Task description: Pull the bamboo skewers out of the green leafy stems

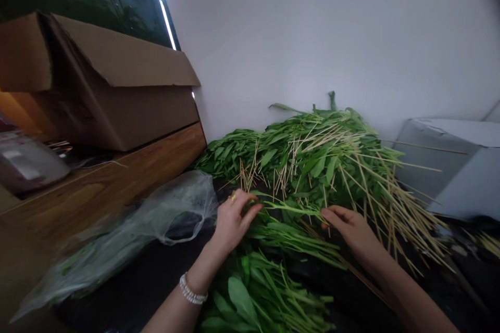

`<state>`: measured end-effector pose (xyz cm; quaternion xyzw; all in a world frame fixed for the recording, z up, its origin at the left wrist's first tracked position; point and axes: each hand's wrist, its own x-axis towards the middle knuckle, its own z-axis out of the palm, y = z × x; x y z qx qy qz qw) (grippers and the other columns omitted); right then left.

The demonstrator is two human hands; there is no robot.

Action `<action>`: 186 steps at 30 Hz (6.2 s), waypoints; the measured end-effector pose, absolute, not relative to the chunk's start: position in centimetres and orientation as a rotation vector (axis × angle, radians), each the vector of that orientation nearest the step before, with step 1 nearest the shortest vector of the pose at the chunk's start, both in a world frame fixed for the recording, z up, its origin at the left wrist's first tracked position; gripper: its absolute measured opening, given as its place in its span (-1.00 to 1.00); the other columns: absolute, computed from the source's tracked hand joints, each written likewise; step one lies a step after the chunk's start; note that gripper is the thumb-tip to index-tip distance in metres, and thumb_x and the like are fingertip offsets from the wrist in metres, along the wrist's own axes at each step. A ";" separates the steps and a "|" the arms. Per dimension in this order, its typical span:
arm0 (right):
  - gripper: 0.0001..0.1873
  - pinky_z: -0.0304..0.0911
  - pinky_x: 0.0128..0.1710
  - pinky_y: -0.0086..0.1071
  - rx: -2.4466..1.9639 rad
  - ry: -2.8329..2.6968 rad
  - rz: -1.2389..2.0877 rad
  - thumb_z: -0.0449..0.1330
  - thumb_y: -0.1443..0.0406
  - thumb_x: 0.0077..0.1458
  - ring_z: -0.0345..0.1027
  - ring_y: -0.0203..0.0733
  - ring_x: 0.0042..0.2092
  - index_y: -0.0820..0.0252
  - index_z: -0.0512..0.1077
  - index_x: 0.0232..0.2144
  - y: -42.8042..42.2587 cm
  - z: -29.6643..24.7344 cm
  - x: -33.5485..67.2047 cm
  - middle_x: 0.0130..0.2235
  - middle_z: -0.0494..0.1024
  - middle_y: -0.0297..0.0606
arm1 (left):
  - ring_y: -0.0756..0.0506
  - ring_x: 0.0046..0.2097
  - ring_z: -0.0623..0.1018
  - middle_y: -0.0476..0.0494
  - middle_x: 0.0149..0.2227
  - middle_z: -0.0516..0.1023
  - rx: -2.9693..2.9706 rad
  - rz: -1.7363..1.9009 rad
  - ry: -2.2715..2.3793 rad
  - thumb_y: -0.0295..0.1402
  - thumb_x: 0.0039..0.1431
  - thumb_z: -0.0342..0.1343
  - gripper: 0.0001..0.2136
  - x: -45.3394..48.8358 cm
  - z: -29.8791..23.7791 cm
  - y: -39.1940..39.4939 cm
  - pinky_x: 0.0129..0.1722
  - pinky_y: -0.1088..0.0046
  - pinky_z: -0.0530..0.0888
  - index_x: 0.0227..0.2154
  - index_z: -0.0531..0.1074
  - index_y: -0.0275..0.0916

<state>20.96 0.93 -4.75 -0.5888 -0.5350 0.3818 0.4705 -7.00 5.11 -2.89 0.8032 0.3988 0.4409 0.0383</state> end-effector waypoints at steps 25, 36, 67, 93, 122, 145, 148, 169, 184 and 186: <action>-0.61 0.12 -0.47 -0.43 -1.396 -1.346 1.063 0.18 -0.03 -0.09 0.26 -0.30 -0.50 0.19 0.43 -0.57 -0.2 -3.8 18.4 -0.58 0.41 -0.39 | -0.04 -0.34 0.47 -0.06 -0.41 0.46 2.420 1.305 1.320 -0.47 0.05 0.05 -0.86 -5.6 -3.6 5.3 -0.29 0.48 0.37 -0.43 0.52 -0.23; -0.56 0.10 -0.45 -0.42 -1.398 -1.031 1.132 0.23 -0.07 -0.13 0.26 -0.28 -0.47 0.20 0.40 -0.54 0.9 -6.3 19.9 -0.58 0.41 -0.36 | -0.04 -0.32 0.41 0.00 -0.41 0.41 1.912 1.631 1.562 -0.32 0.23 -0.14 -0.81 -9.0 -2.7 7.7 -0.28 0.48 0.32 -0.39 0.35 -0.21; -0.56 0.02 -0.52 -0.45 -1.430 -1.530 0.978 0.07 -0.03 -0.04 0.08 -0.36 -0.56 0.17 0.35 -0.68 -0.5 -3.6 17.3 -0.64 0.34 -0.40 | -0.04 -0.38 0.50 -0.04 -0.43 0.53 2.752 0.988 1.366 -0.50 0.05 0.02 -0.85 -5.6 -4.4 4.8 -0.33 0.50 0.34 -0.37 0.48 -0.21; -0.75 0.22 -0.27 -0.36 -1.404 -1.554 0.757 0.17 0.09 -0.01 0.39 -0.18 -0.33 0.12 0.52 -0.46 -0.5 -4.9 17.3 -0.41 0.56 -0.32 | -0.03 -0.35 0.48 -0.08 -0.37 0.47 2.927 0.852 1.150 -0.36 0.23 0.04 -0.76 -5.6 -4.3 4.5 -0.34 0.49 0.39 -0.05 0.45 -0.15; -0.54 0.23 -0.34 -0.38 -1.379 -1.493 0.885 0.03 -0.05 0.05 0.37 -0.19 -0.40 0.17 0.48 -0.48 0.3 -5.4 17.9 -0.53 0.49 -0.30 | -0.16 -0.06 0.39 -0.17 -0.15 0.45 2.258 1.609 1.638 -0.38 0.24 -0.10 -0.81 -7.4 -2.7 6.4 -0.06 0.26 0.31 -0.38 0.41 -0.21; -0.62 0.08 -0.30 -0.39 -1.376 -1.944 0.492 -0.10 0.18 0.25 0.31 -0.25 -0.37 0.13 0.32 -0.54 -1.0 -6.0 15.8 -0.48 0.46 -0.34 | -0.09 -0.31 0.47 -0.08 -0.38 0.48 3.099 0.729 0.978 -0.37 0.23 0.04 -0.84 -5.4 -4.1 4.2 -0.29 0.41 0.37 -0.17 0.43 -0.23; -0.62 0.09 -0.31 -0.40 -1.358 -1.965 0.493 -0.09 0.19 0.24 0.30 -0.26 -0.37 0.13 0.32 -0.55 -1.1 -5.9 15.5 -0.49 0.44 -0.34 | -0.09 -0.36 0.44 -0.07 -0.45 0.44 3.147 0.724 0.978 -0.38 0.17 0.06 -0.91 -5.0 -4.1 4.0 -0.36 0.41 0.33 -0.33 0.44 -0.24; -0.77 0.30 -0.27 -0.33 -1.331 -1.467 0.632 0.24 0.13 -0.07 0.44 -0.18 -0.32 0.11 0.56 -0.37 0.9 -6.0 19.7 -0.32 0.60 -0.29 | -0.03 -0.33 0.43 -0.02 -0.39 0.41 1.891 1.664 1.240 -0.26 0.28 -0.11 -0.81 -8.1 -2.5 6.7 -0.27 0.48 0.35 -0.34 0.33 -0.20; -0.80 0.33 -0.31 -0.34 -1.331 -1.543 0.474 0.22 0.15 -0.03 0.44 -0.20 -0.33 0.10 0.56 -0.38 0.9 -5.9 20.1 -0.33 0.59 -0.28 | -0.01 -0.39 0.47 -0.01 -0.40 0.51 2.173 1.354 1.282 -0.28 0.12 0.15 -0.89 -7.1 -3.5 5.7 -0.37 0.52 0.37 -0.37 0.45 -0.21; -0.79 0.33 -0.29 -0.34 -1.336 -1.563 0.472 0.22 0.15 -0.01 0.44 -0.20 -0.31 0.09 0.56 -0.37 0.9 -5.9 20.1 -0.31 0.59 -0.28 | -0.04 -0.32 0.52 -0.05 -0.35 0.56 2.247 1.339 1.220 -0.32 0.15 0.13 -0.90 -6.9 -3.5 5.7 -0.29 0.49 0.40 -0.34 0.48 -0.20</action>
